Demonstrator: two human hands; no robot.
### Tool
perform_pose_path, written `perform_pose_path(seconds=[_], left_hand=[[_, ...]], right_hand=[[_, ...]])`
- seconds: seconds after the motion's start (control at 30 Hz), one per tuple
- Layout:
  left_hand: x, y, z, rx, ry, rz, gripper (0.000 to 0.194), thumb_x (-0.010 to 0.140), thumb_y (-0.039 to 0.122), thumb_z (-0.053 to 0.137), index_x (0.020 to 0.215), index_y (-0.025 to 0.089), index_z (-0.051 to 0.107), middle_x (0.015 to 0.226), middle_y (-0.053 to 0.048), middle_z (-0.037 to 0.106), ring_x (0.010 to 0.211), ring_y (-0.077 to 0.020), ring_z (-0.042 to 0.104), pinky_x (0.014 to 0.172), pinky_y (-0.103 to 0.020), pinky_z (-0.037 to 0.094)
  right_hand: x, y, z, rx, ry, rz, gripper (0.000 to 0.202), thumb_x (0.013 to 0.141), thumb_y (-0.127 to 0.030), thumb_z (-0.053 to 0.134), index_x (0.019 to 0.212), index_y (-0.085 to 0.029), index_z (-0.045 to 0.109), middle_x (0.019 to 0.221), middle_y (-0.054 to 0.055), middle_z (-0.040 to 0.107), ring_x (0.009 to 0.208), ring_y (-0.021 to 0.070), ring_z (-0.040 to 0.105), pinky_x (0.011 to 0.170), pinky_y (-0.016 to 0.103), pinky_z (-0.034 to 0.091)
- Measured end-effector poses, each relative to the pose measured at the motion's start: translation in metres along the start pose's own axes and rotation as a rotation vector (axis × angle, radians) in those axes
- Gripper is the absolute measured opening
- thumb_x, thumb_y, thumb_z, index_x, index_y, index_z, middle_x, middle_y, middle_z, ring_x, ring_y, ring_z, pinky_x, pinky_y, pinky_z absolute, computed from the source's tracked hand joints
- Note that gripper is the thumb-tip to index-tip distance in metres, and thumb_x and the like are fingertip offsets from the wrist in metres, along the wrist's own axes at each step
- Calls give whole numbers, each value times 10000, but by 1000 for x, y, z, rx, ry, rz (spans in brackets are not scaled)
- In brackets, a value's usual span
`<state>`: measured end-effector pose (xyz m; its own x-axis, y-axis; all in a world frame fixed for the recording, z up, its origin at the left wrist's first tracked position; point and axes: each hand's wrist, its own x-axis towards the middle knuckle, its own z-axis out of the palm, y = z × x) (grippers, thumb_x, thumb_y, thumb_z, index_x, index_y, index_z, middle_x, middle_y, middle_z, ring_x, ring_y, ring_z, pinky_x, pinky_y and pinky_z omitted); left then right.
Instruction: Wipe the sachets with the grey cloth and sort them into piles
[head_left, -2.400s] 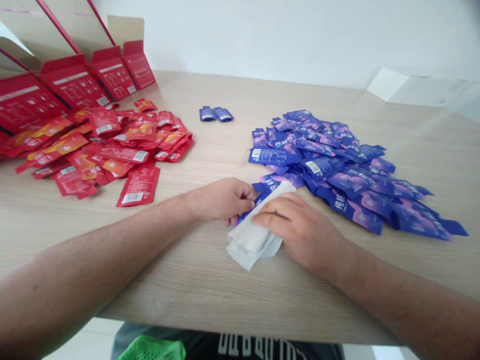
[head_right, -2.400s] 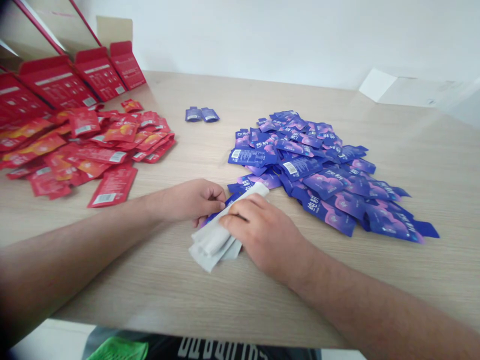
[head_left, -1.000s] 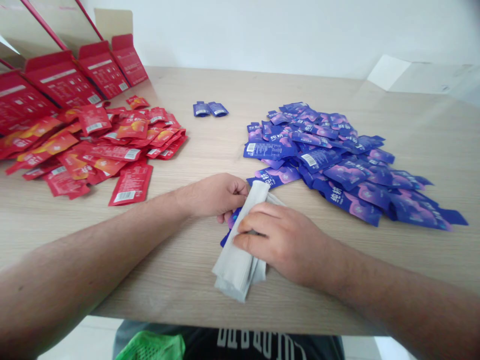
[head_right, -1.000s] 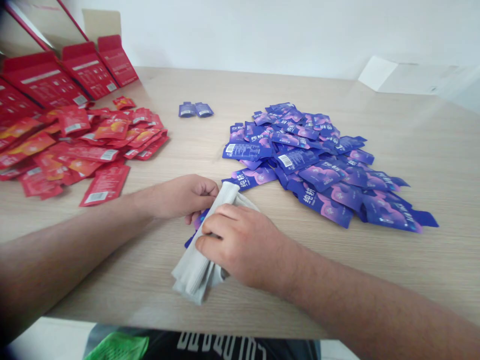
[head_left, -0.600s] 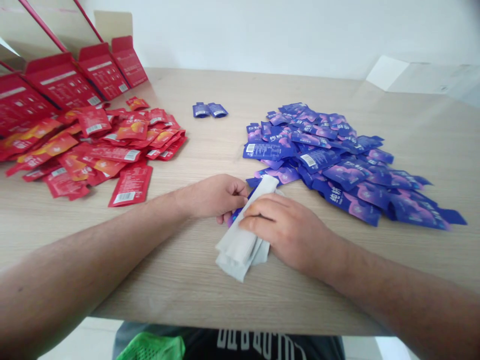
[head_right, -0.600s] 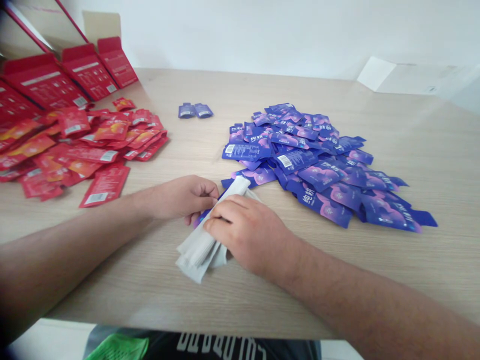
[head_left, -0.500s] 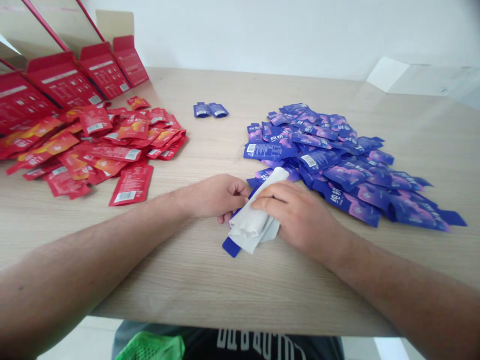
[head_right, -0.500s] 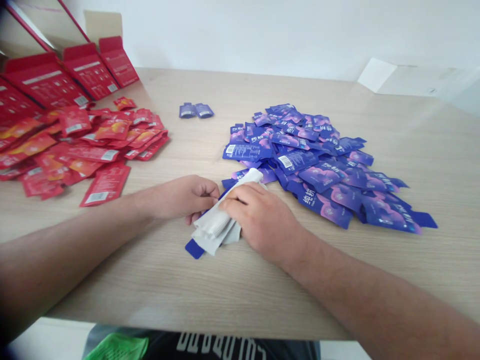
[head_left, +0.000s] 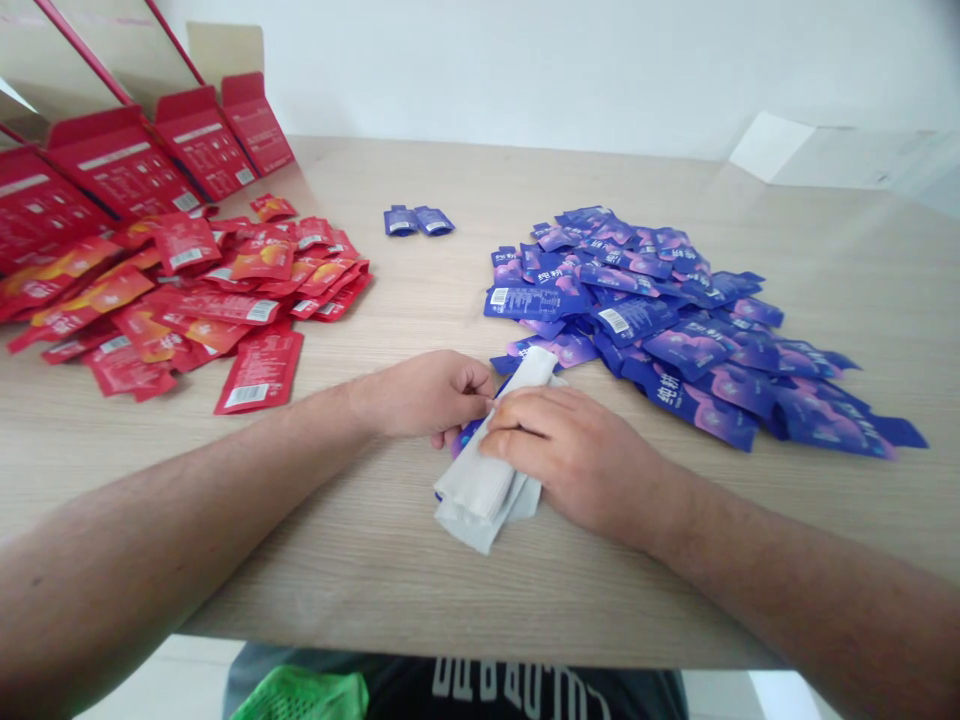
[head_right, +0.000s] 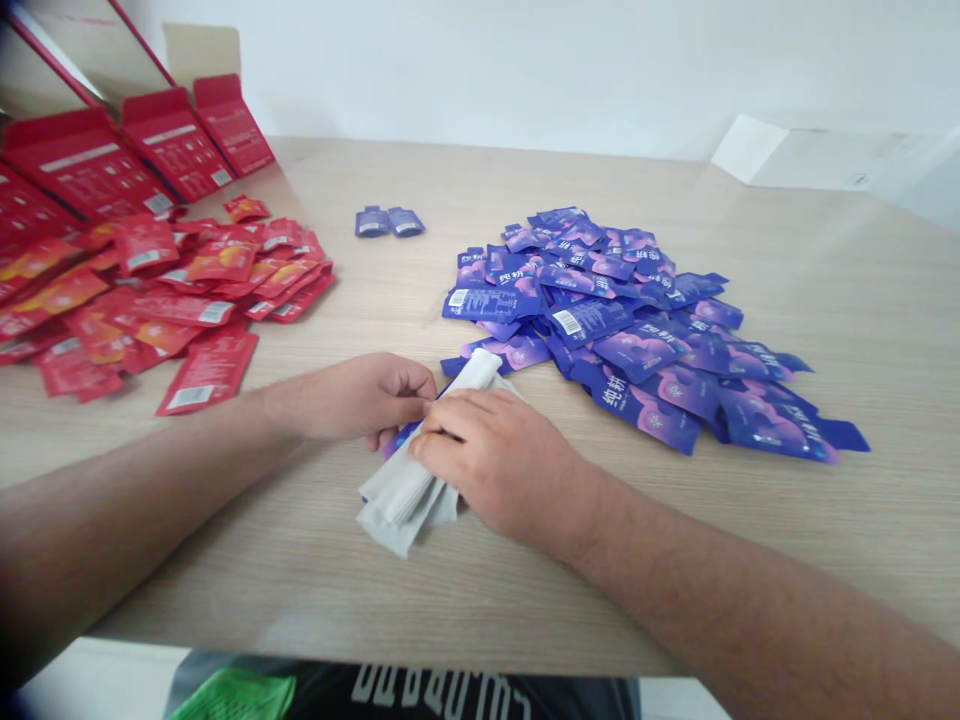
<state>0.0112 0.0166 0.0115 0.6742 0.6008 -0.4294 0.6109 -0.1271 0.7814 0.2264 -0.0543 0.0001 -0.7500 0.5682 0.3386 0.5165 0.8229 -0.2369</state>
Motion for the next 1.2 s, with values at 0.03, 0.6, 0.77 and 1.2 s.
perform_pose_path(seconds=[0.03, 0.6, 0.77, 1.2], left_hand=[[0, 0, 0, 1, -2, -1, 118, 896, 297, 537, 861, 198, 591, 619, 47, 615, 492, -94, 619, 447, -166, 480], [0, -1, 0, -39, -2, -8, 138, 897, 328, 553, 844, 205, 582, 605, 57, 592, 505, -101, 612, 471, -184, 484], [1, -2, 0, -61, 17, 12, 122, 887, 310, 551, 833, 205, 583, 607, 55, 591, 500, -99, 596, 479, -189, 475], [0, 0, 1, -47, 23, 2, 128, 894, 303, 554, 841, 191, 587, 592, 47, 606, 489, -100, 613, 463, -178, 466]], right_hand=[[0, 0, 0, 5, -4, -1, 175, 979, -191, 591, 1111, -164, 702, 1113, 101, 676, 1090, 248, 607, 971, 421, 500], [-2, -4, 4, 8, 27, 40, 192, 989, -174, 565, 1135, -167, 689, 1129, 101, 661, 1102, 250, 587, 991, 428, 491], [-1, -2, 2, -29, 76, 98, 188, 963, -165, 601, 1114, -171, 713, 1097, 103, 663, 1093, 263, 553, 977, 435, 479], [2, -17, 8, -34, 59, -1, 234, 1020, -220, 523, 1151, -164, 708, 1078, 102, 670, 1050, 253, 529, 936, 418, 487]])
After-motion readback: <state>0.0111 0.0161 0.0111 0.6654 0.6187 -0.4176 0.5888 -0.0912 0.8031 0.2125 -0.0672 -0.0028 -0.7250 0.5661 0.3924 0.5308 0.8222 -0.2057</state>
